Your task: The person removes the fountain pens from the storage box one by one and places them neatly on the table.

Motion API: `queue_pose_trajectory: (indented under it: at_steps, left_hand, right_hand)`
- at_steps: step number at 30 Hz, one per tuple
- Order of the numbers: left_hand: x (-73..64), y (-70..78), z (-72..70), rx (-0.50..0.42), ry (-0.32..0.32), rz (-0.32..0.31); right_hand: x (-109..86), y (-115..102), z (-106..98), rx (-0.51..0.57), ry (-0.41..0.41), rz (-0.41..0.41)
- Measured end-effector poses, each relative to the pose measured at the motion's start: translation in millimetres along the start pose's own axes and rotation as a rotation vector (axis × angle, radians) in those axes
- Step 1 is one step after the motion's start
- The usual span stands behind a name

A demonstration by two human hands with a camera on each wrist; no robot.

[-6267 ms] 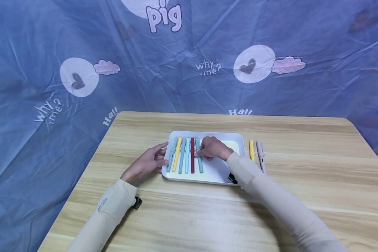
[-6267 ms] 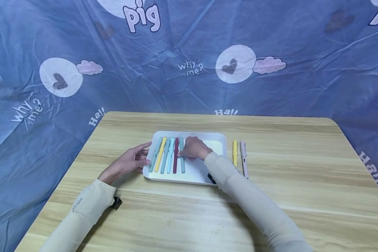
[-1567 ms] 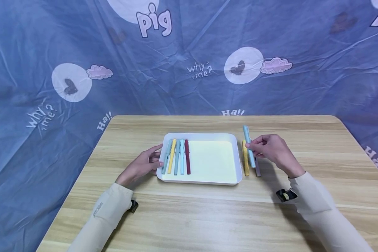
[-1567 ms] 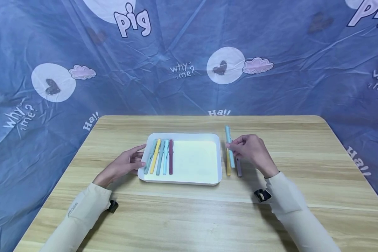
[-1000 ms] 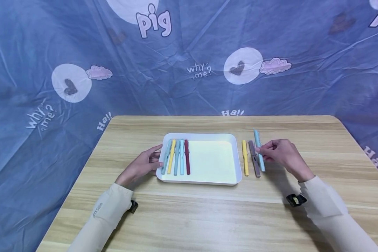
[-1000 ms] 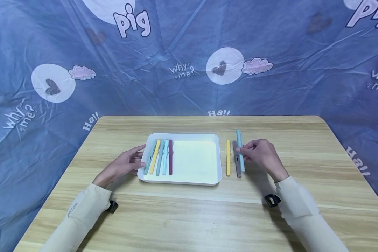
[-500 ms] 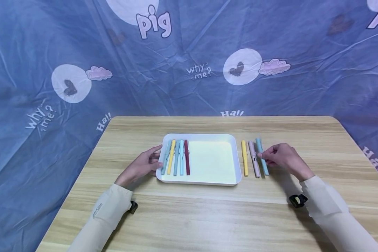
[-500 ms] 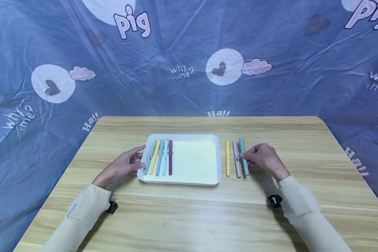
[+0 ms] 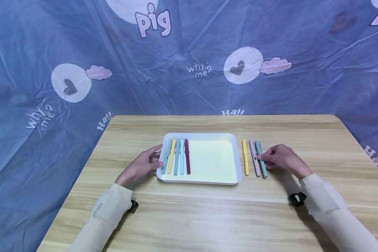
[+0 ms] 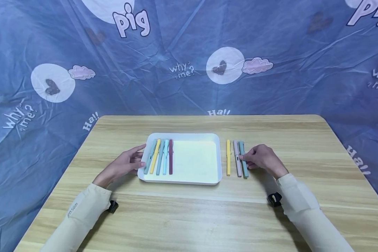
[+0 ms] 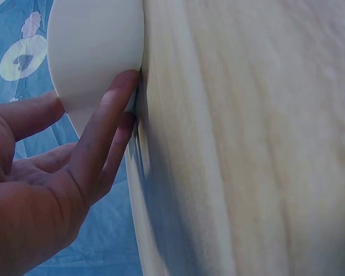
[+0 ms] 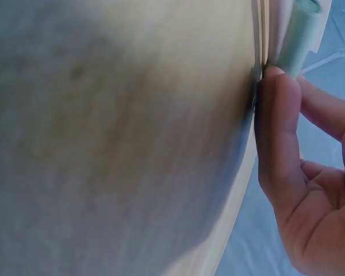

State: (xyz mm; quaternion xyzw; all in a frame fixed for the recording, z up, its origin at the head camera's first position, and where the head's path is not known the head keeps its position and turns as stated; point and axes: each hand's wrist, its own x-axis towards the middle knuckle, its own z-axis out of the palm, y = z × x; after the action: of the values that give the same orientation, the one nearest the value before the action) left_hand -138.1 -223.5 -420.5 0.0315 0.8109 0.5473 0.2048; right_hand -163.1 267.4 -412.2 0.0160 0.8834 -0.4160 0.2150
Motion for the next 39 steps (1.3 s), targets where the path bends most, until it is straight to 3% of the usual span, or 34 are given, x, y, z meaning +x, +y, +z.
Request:
queue_pose_trajectory:
  at_steps: [19,39]
  left_hand:
    - [0.1,-0.5,0.0,0.004,-0.004,-0.006]
    - [0.2,1.0,0.4,-0.006,0.004,-0.018]
  right_hand:
    - [8.7,2,4,-0.024,-0.057,-0.007]
    - [-5.8,1,-10,-0.021,-0.099,-0.064]
